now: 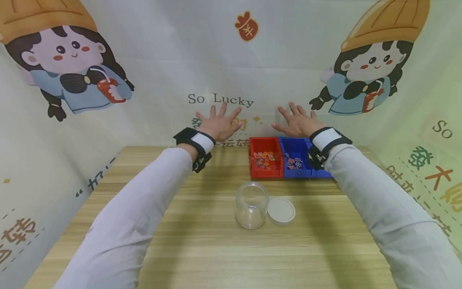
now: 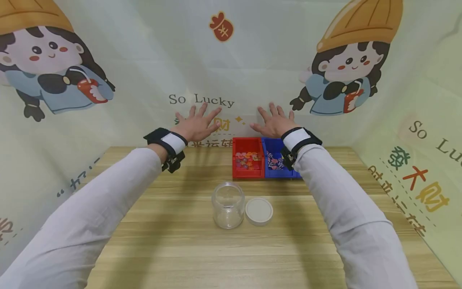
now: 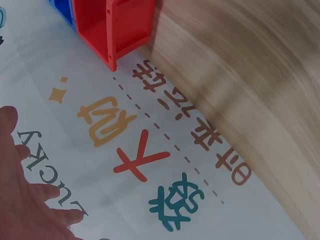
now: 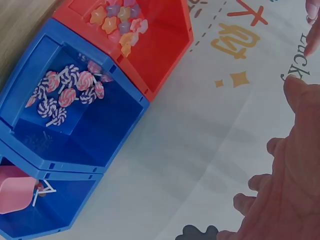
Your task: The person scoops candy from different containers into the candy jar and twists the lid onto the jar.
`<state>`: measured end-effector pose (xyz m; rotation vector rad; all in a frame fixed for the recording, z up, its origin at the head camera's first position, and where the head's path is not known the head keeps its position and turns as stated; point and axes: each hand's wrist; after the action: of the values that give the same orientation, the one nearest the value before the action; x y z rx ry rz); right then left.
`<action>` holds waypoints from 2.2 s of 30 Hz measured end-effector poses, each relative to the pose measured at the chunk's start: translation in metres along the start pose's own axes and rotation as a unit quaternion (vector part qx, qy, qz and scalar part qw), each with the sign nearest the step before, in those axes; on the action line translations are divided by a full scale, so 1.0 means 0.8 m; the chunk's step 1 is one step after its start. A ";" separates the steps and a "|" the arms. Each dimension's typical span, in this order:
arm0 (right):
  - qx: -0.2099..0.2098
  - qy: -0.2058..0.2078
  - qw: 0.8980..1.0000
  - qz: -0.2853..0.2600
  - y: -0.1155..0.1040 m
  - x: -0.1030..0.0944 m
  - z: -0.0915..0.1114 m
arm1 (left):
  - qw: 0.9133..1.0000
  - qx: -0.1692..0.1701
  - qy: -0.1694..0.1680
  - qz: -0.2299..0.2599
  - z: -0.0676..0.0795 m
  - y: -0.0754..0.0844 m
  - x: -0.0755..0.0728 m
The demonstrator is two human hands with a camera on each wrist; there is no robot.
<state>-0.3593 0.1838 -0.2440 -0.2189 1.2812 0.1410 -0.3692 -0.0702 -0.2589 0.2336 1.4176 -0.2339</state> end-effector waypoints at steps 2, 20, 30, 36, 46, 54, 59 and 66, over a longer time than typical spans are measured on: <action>-0.005 0.006 1.000 -0.004 0.003 0.000 0.001 | 1.000 0.002 0.012 0.011 -0.003 0.001 0.003; 0.009 0.104 0.993 -0.051 0.097 0.041 0.039 | 0.957 0.118 0.068 0.257 -0.042 0.015 0.063; 0.057 0.151 0.978 -0.133 0.168 0.099 0.074 | 0.927 0.125 0.054 0.350 -0.073 0.019 0.101; 0.079 0.222 0.960 -0.154 0.180 0.140 0.080 | 0.911 0.111 0.044 0.395 -0.076 0.026 0.126; 0.128 0.167 0.962 -0.176 0.165 0.184 0.074 | 0.860 0.086 -0.013 0.504 -0.085 0.044 0.165; 0.138 0.142 0.965 -0.172 0.160 0.190 0.058 | 0.852 0.086 -0.054 0.513 -0.093 0.047 0.178; 0.119 0.178 0.965 -0.151 0.162 0.184 0.053 | 0.847 0.085 -0.052 0.521 -0.100 0.053 0.182; 0.117 0.187 0.967 -0.125 0.168 0.167 0.054 | 0.851 0.097 -0.047 0.514 -0.098 0.065 0.180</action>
<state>-0.3120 0.3226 -0.3715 -0.2091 1.6184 -0.2803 -0.4079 -0.0007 -0.4114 1.0905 0.9995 0.4991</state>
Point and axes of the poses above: each hand's wrist, its own z-axis away from the middle knuckle, its own x-axis out of the palm, y = z × x, and after that the axes turned 8 degrees about -y, right-handed
